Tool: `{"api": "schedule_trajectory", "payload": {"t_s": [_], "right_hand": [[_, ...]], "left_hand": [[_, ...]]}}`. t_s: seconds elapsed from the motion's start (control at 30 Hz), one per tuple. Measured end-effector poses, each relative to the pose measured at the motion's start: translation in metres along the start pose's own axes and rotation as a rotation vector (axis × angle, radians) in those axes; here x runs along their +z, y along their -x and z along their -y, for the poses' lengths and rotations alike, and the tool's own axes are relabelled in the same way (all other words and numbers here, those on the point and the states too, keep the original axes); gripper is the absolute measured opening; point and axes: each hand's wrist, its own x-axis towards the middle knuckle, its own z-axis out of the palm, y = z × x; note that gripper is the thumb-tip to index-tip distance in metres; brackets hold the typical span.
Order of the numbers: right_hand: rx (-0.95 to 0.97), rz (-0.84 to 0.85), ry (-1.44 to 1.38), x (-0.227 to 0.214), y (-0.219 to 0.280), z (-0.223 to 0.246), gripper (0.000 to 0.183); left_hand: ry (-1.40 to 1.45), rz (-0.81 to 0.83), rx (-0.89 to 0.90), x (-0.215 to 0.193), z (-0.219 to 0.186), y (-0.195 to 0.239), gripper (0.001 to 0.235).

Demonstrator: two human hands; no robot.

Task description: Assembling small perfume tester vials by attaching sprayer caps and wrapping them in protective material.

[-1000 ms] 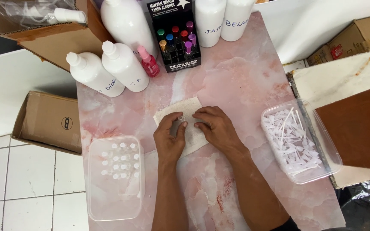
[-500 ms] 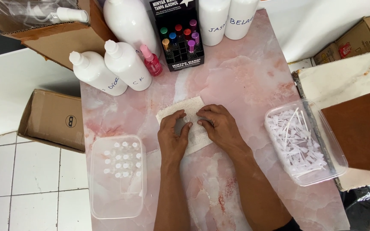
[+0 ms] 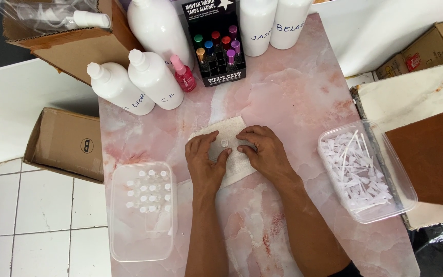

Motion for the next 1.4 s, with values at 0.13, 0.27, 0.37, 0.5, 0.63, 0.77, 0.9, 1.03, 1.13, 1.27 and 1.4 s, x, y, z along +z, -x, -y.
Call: {"api": "schedule_trajectory", "payload": {"t_s": [0.13, 0.27, 0.37, 0.5, 0.63, 0.77, 0.9, 1.03, 1.13, 1.27, 1.4], "right_hand": [[0.007, 0.005, -0.014, 0.001, 0.000, -0.004, 0.021], [0.022, 0.006, -0.016, -0.001, 0.002, -0.003, 0.021], [0.022, -0.003, -0.033, 0.001, 0.002, -0.005, 0.021], [0.023, -0.008, -0.072, -0.001, -0.001, -0.001, 0.018], [0.076, -0.016, -0.167, -0.005, 0.003, 0.004, 0.016], [0.113, -0.028, -0.229, -0.007, 0.005, 0.004, 0.016], [0.137, -0.098, -0.230, -0.021, 0.012, 0.019, 0.015], [0.118, -0.209, -0.129, -0.037, 0.038, 0.010, 0.014], [0.171, -0.275, -0.013, -0.049, 0.064, 0.019, 0.010], [0.442, -0.123, 0.247, -0.043, 0.095, 0.021, 0.015], [0.603, -0.030, 0.522, -0.021, 0.107, -0.002, 0.017]], "left_hand": [[-0.060, 0.034, 0.000, 0.007, 0.016, 0.003, 0.041], [-0.101, 0.027, -0.006, 0.013, 0.028, 0.006, 0.033], [-0.107, 0.028, -0.005, 0.014, 0.027, 0.005, 0.033], [-0.123, 0.029, 0.008, 0.013, 0.029, 0.003, 0.032], [-0.109, 0.028, 0.012, 0.014, 0.034, 0.005, 0.033], [-0.088, 0.028, 0.005, 0.012, 0.023, 0.003, 0.044], [-0.088, -0.156, 0.176, -0.001, -0.016, 0.003, 0.042], [-0.109, -0.340, 0.346, 0.011, -0.020, 0.007, 0.022], [0.099, -0.220, 0.353, 0.023, -0.032, 0.022, 0.013], [0.115, 0.077, 0.339, 0.033, -0.052, 0.036, 0.009], [0.000, 0.262, 0.334, 0.041, -0.048, 0.040, 0.008]]}}
